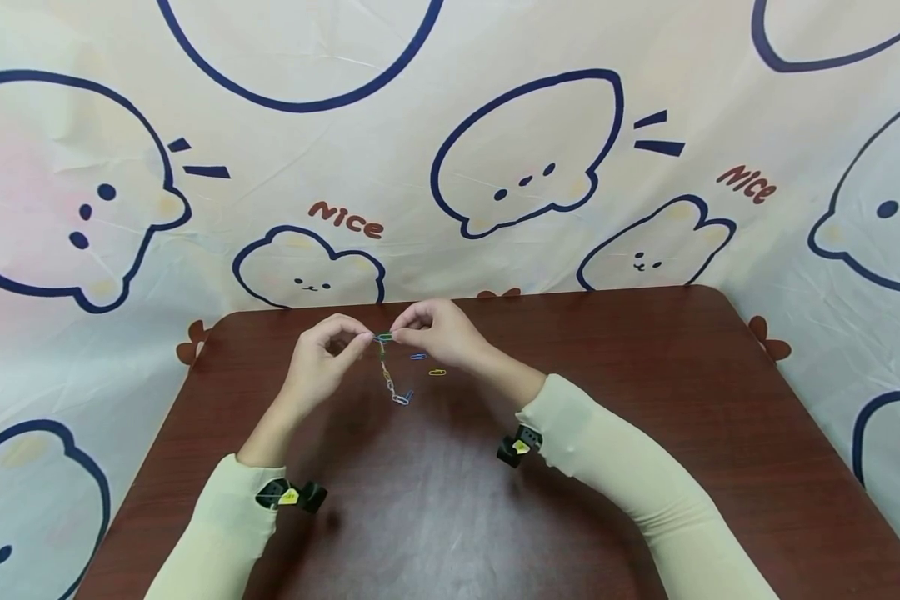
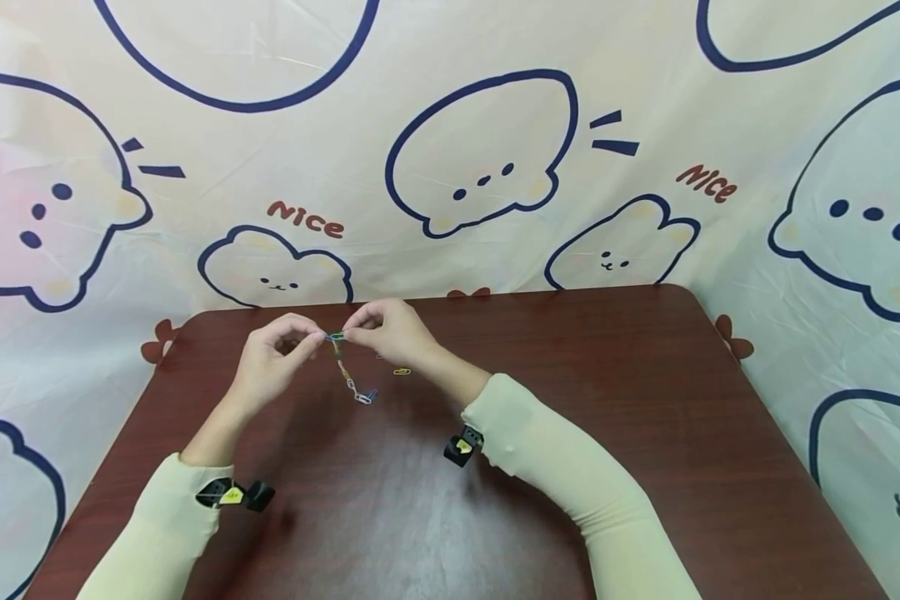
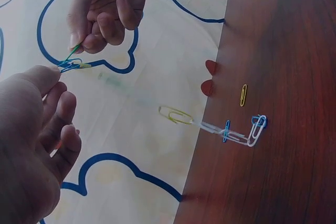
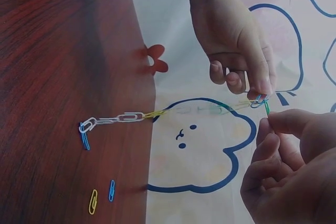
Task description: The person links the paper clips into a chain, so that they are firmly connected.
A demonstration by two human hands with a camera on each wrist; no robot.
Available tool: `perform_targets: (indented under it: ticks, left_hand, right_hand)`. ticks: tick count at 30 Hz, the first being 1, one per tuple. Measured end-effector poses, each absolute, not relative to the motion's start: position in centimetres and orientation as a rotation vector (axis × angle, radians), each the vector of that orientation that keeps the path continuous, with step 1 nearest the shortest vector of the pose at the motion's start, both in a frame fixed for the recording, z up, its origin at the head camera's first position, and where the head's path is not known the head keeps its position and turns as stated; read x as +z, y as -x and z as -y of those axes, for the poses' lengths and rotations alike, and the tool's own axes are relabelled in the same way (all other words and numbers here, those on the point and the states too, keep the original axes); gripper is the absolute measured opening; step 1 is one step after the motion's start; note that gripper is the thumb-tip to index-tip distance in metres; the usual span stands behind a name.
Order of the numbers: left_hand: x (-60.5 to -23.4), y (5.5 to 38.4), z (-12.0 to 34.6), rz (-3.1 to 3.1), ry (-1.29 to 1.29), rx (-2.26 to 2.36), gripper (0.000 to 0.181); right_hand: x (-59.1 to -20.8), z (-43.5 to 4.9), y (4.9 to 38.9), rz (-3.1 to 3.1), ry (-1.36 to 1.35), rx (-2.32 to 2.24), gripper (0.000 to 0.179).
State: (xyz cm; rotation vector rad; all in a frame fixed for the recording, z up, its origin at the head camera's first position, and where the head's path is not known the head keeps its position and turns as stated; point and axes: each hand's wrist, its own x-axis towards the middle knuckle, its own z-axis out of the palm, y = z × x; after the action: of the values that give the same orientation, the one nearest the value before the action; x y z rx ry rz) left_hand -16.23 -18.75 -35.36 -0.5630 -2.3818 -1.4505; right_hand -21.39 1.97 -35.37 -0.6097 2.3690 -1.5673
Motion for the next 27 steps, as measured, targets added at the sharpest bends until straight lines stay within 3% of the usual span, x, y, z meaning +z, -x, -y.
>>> perform_targets:
  ticks: [5,12,27]
  left_hand:
    - [-35.3,16.1,18.7,2.381,0.55,-1.44,0.004]
    - [-38.5,18.2,20.1,2.383,0.536,-1.446,0.004]
    - [-35.3,15.9,18.5,2.409,0.553,-1.403,0.004]
  right_hand:
    - [-35.4,-2.0,21.3,-2.378,0.606,-1.557,0.011]
    - [-35.5,-2.0,21.3,-2.386,0.593,-1.547,0.011]
    - [-35.9,-2.0,21.3,-2.333,0.532,-1.528,0.01]
